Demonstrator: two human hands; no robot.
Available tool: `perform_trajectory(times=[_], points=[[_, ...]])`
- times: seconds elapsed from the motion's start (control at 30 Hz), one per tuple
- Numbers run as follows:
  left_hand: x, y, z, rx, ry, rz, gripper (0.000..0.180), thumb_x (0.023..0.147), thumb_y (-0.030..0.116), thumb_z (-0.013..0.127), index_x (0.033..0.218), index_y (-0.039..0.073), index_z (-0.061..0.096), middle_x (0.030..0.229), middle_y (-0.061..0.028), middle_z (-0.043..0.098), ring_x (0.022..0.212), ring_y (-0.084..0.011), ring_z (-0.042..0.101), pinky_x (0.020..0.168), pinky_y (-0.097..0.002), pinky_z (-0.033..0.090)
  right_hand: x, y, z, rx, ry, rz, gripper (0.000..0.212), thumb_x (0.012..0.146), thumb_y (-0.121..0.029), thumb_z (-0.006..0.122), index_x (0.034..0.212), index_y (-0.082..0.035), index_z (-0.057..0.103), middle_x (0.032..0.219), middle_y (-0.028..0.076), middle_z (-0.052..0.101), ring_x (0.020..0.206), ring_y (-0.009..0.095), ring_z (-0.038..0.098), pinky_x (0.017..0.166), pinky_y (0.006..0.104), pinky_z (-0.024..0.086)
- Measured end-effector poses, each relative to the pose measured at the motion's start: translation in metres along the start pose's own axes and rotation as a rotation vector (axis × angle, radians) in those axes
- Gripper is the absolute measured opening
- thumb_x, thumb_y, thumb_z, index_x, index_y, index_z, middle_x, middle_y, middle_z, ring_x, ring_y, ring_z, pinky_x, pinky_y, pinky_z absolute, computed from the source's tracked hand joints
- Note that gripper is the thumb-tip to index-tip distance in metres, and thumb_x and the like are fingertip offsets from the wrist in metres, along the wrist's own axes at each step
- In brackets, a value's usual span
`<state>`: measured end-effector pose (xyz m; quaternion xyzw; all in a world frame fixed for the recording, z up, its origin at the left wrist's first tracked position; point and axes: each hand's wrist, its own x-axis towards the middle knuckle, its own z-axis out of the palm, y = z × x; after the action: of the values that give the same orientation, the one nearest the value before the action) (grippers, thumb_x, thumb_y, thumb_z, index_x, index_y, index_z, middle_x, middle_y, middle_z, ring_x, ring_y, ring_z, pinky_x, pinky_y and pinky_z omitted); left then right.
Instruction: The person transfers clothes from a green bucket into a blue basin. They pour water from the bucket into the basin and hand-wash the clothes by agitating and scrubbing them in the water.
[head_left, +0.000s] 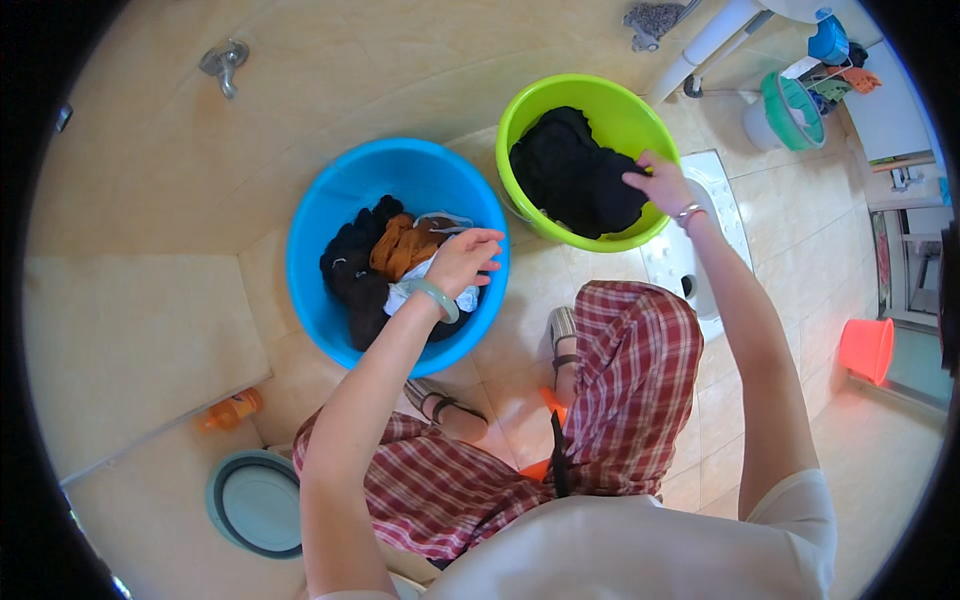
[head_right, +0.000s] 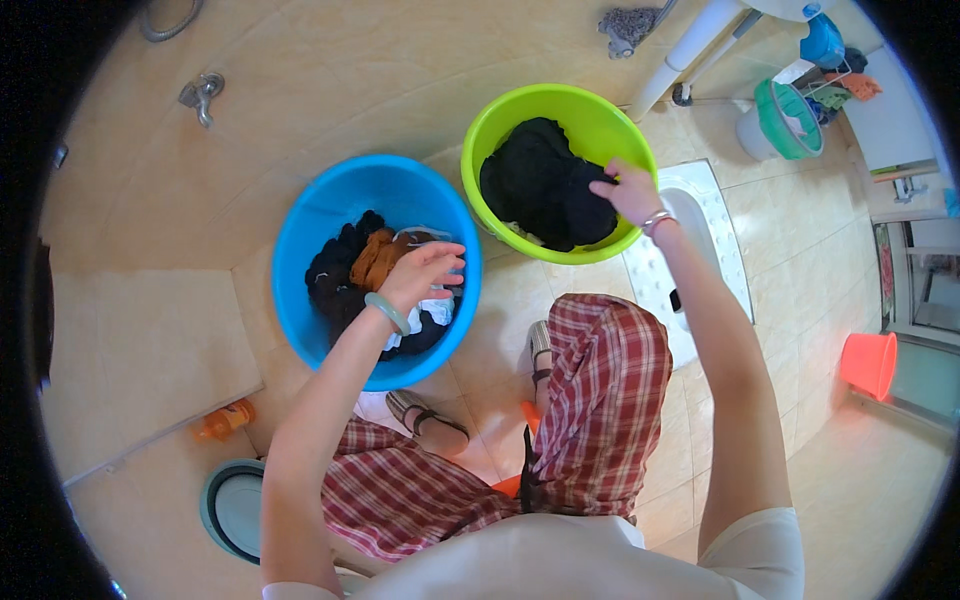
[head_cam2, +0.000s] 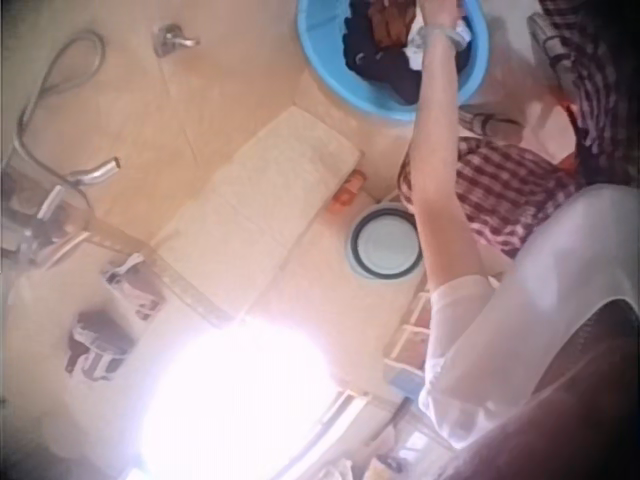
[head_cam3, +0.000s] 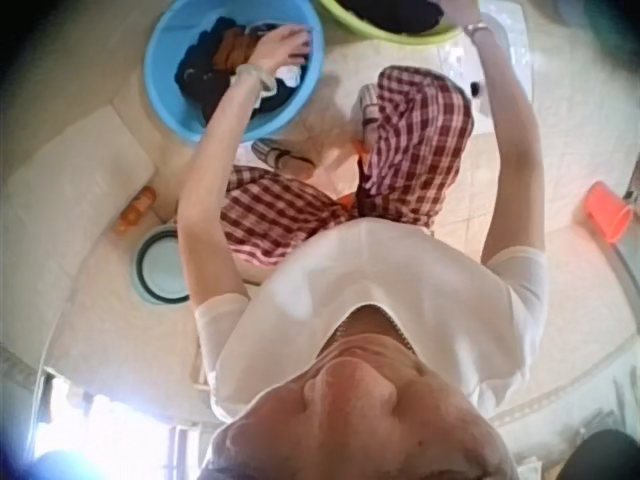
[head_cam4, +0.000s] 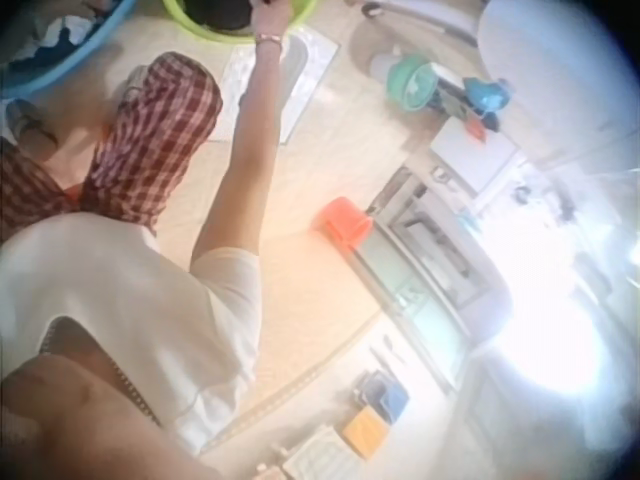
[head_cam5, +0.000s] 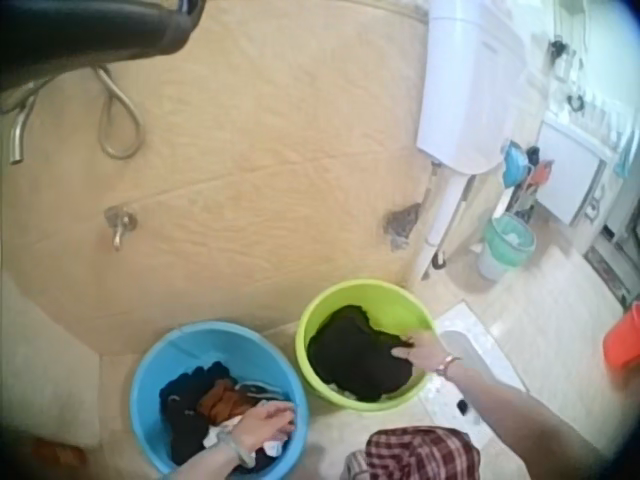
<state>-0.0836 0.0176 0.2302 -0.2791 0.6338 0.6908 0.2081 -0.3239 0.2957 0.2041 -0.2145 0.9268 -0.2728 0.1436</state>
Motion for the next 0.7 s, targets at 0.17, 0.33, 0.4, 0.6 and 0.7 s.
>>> perform_trajectory(times=[0.17,0.33,0.4,0.6,0.7], points=[[0.008,0.015,0.011,-0.098,-0.058,0.028,0.041,0.093,0.026,0.054,0.131,0.012,0.047,0.122,-0.0109,0.056,0.107,-0.0221,0.057,0.088,-0.0361,0.048,-0.015,-0.04,-0.083,0.853,-0.097,-0.046,0.019,0.088,-0.026,0.065,0.091,-0.008,0.058,0.079,-0.002,0.059,0.071,0.005,0.056,0.061,0.0219,0.047],[-0.009,0.046,0.035,-0.1,-0.134,0.153,0.082,0.083,0.026,0.07,0.148,0.021,0.02,0.138,-0.0197,0.039,0.117,-0.0273,0.052,0.091,-0.0445,0.046,-0.056,-0.147,-0.128,1.119,0.132,-0.153,0.022,0.095,-0.02,0.053,0.108,-0.002,0.059,0.101,0.002,0.062,0.093,0.01,0.058,0.079,0.0261,0.048],[-0.028,0.06,0.041,-0.121,-0.131,0.183,0.093,0.08,0.027,0.074,0.149,0.025,0.012,0.142,-0.0218,0.031,0.121,-0.0287,0.048,0.092,-0.047,0.046,-0.065,-0.178,-0.13,1.236,0.153,-0.175,0.03,0.098,-0.016,0.044,0.121,0.001,0.052,0.121,0.01,0.058,0.111,0.018,0.056,0.097,0.0297,0.043],[-0.066,0.083,0.028,-0.291,-0.138,0.286,0.075,0.083,0.027,0.072,0.143,0.014,0.03,0.139,-0.0133,0.04,0.121,-0.0283,0.048,0.086,-0.0432,0.052,-0.076,-0.23,-0.12,1.694,-0.454,-0.646,0.032,0.099,-0.017,0.039,0.124,0.001,0.05,0.122,0.011,0.058,0.11,0.02,0.057,0.097,0.0338,0.045],[-0.086,0.077,-0.002,-0.45,-0.032,0.348,0.049,0.086,0.02,0.068,0.129,0.009,0.046,0.127,-0.0097,0.052,0.112,-0.0268,0.055,0.08,-0.0406,0.055,-0.073,-0.256,-0.098,1.643,-0.189,-0.448,0.03,0.098,-0.015,0.044,0.122,0.0,0.051,0.119,0.01,0.059,0.107,0.019,0.058,0.094,0.0312,0.047]])
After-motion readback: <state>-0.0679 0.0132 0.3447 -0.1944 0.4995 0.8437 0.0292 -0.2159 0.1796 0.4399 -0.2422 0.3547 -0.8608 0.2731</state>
